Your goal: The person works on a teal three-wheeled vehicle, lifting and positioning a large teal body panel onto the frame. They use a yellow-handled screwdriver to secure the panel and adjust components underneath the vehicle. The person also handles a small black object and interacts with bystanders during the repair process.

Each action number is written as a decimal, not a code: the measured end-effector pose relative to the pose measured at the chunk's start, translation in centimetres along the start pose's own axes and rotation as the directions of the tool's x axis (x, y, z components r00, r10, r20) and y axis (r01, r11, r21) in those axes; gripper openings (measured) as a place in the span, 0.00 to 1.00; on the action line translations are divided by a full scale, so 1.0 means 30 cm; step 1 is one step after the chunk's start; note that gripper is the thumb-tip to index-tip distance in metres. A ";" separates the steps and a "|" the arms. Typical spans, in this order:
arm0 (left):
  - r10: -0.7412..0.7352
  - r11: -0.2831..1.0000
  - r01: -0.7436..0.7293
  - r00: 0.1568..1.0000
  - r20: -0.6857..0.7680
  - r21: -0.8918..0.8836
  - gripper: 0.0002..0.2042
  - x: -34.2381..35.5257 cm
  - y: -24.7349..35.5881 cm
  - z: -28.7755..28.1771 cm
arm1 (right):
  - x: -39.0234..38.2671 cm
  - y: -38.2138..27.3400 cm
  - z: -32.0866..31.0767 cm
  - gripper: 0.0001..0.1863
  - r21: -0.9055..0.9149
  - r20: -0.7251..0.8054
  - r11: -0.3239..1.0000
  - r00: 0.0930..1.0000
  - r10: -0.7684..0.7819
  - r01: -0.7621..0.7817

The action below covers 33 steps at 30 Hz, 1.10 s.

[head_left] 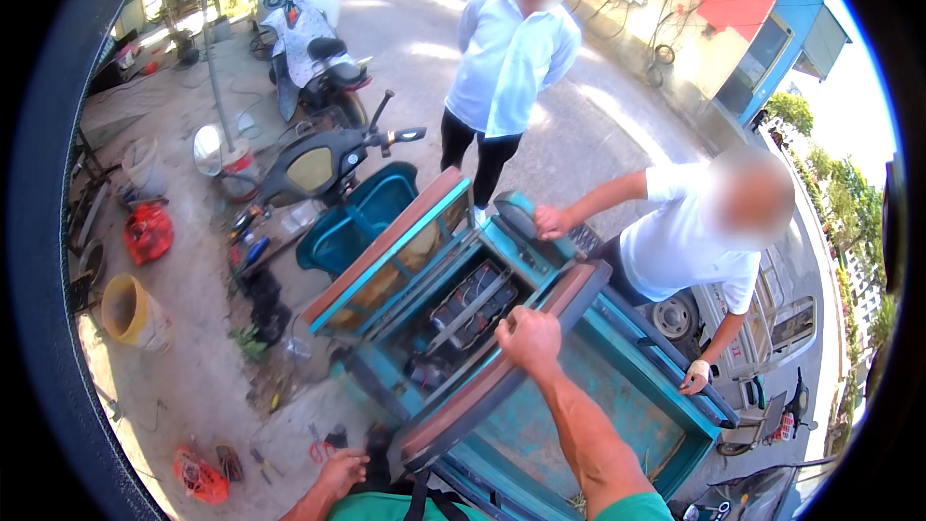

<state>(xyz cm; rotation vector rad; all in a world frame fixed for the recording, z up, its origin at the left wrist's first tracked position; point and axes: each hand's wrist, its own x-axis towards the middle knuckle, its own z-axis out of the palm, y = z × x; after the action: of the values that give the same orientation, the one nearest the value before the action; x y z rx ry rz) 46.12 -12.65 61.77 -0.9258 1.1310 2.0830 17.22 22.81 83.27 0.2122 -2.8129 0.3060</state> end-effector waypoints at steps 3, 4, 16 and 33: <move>0.010 1.000 -0.009 0.999 0.053 -0.005 0.13 0.002 0.002 -0.006 | 0.005 -0.010 -0.009 0.10 -0.011 0.022 1.000 1.000 0.009 -0.009; 0.004 1.000 -0.004 0.999 0.042 0.004 0.13 0.000 0.005 -0.002 | 0.004 -0.003 -0.007 0.10 -0.008 0.028 1.000 1.000 0.009 -0.008; 0.008 0.986 0.021 0.985 -0.170 0.165 0.12 -0.088 0.017 0.021 | 0.009 0.001 0.002 0.13 -0.041 0.097 0.999 0.995 0.034 -0.030; -0.116 0.956 0.081 0.987 0.108 0.281 0.15 -0.029 0.046 0.032 | 0.004 0.006 -0.008 0.11 -0.022 0.047 1.000 0.999 0.017 -0.016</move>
<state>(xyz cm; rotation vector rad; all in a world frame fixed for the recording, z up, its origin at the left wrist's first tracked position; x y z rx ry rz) 45.31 -12.61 63.46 -0.6945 1.2437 1.8179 17.16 23.02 83.50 0.1934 -2.8640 0.2774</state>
